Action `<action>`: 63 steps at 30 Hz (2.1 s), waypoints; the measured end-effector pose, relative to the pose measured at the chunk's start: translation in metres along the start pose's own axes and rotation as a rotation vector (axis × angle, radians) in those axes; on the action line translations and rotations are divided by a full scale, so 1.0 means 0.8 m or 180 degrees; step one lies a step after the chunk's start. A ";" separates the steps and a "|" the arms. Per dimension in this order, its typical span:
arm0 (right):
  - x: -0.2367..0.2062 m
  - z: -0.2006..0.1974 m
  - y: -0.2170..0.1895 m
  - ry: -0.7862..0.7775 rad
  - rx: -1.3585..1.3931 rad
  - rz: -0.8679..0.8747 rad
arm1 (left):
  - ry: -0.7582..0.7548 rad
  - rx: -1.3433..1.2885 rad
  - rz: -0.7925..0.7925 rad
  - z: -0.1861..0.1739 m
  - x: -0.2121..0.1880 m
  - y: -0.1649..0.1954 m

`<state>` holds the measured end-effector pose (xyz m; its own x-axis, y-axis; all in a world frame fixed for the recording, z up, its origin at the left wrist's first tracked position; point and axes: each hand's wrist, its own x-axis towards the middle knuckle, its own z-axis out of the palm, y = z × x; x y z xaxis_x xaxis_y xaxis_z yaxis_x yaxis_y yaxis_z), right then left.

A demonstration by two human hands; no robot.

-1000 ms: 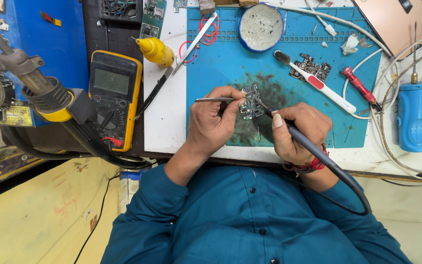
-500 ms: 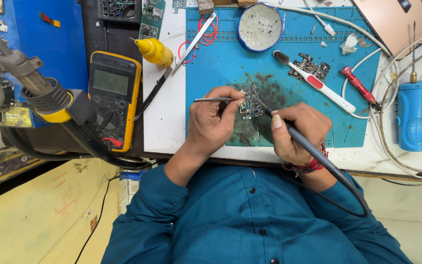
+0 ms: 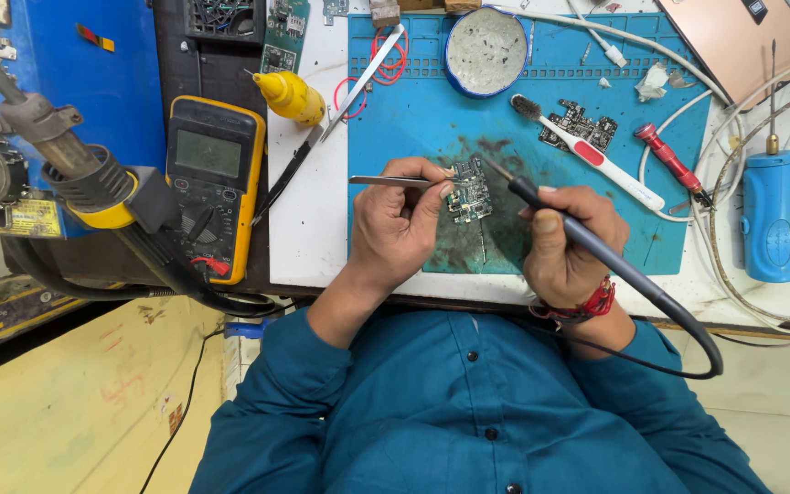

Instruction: The person solders a small circuit board on a workbench, holding the board with tweezers in one hand while applying a soldering iron to its components with the other. They reposition the board, work on different sections, and briefly handle a small wired component before continuing to solder the board.

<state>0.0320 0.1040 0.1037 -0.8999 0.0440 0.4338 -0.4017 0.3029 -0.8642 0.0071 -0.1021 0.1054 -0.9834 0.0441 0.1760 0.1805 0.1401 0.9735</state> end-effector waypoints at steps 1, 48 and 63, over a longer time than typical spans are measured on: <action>0.000 -0.001 -0.001 -0.0026 -0.0136 -0.0004 | -0.0005 0.0018 -0.0022 0.000 0.000 0.001; 0.006 -0.003 -0.009 -0.0291 -0.0610 -0.0211 | -0.0153 0.0455 -0.0013 -0.001 0.001 0.015; 0.004 -0.004 -0.010 -0.0276 -0.0607 -0.0241 | -0.0139 0.0453 0.0049 0.001 -0.001 0.016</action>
<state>0.0330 0.1048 0.1131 -0.8830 -0.0652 0.4649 -0.4367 0.4772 -0.7626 0.0104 -0.0997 0.1174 -0.9793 0.0899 0.1813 0.1995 0.2777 0.9397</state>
